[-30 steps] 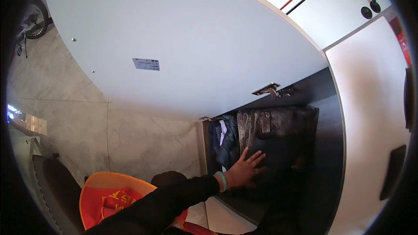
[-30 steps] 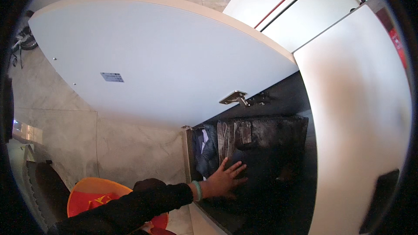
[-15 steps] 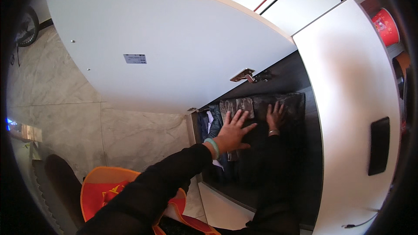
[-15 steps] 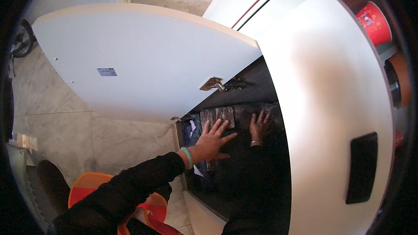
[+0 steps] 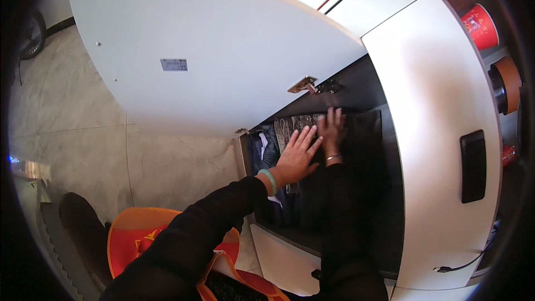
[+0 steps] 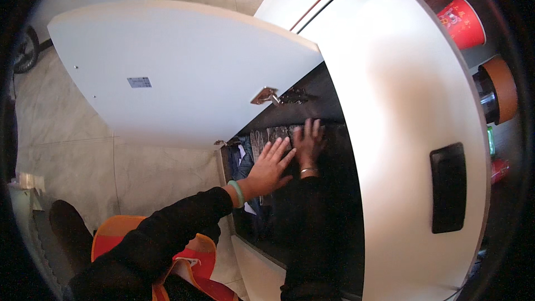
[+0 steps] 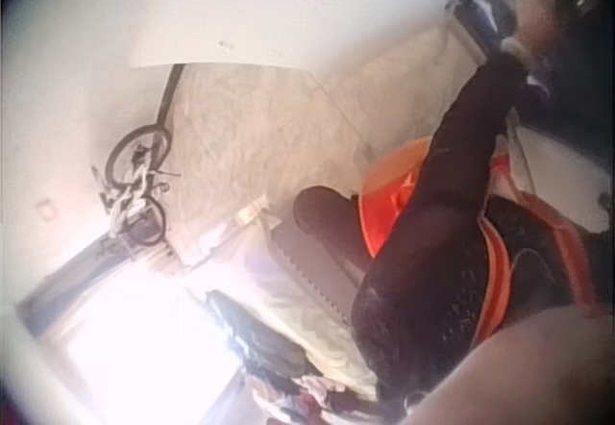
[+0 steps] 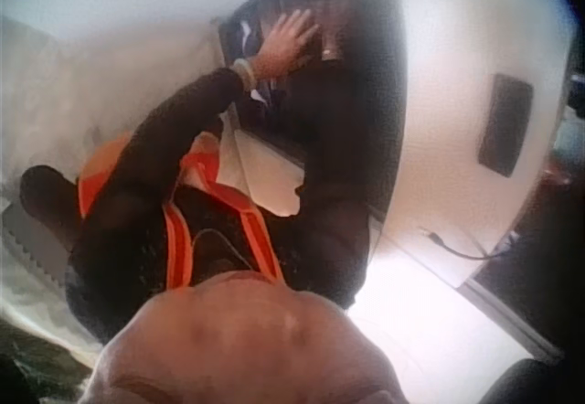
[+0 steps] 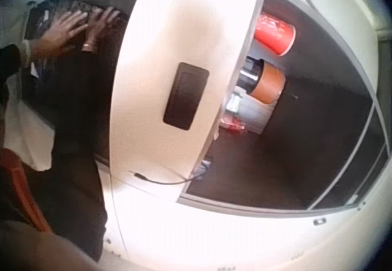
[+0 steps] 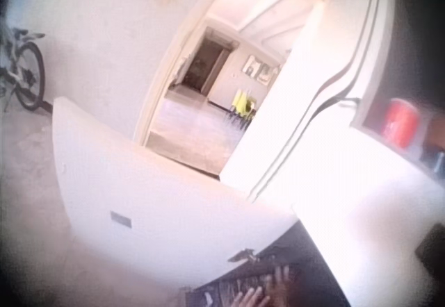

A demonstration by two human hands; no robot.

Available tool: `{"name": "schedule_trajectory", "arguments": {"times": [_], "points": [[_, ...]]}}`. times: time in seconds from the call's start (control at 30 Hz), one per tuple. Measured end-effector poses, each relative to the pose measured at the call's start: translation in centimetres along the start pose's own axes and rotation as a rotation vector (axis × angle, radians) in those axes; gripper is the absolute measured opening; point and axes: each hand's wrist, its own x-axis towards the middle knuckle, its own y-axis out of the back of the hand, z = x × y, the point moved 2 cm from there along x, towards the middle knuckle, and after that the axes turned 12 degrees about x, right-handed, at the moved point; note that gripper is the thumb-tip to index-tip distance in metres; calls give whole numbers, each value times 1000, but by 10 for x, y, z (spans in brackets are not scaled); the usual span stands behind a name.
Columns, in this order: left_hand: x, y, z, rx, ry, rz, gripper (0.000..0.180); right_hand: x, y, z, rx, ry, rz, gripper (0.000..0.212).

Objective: The person folds a camouflage jacket and a pair of denim jeans on a bed and then places them inside a white storage cabinet.

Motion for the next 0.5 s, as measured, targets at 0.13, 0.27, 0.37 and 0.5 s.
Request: {"name": "schedule_trajectory", "arguments": {"times": [0.13, 0.27, 0.37, 0.5], "points": [[-20, -45, 2, -48, 19, -199, 74, -30, -22, 0, -73, -55, -227, 58], [-16, -27, 5, -18, -10, -243, 72, -28, -12, 2, 24, -69, -232, 58], [-11, -5, 13, -12, 54, -30, 72, -16, 5, 5, 156, -49, -133, 57], [-10, 1, 24, -55, 57, 93, 77, -1, 22, -30, 140, -28, 72, 52]]}}
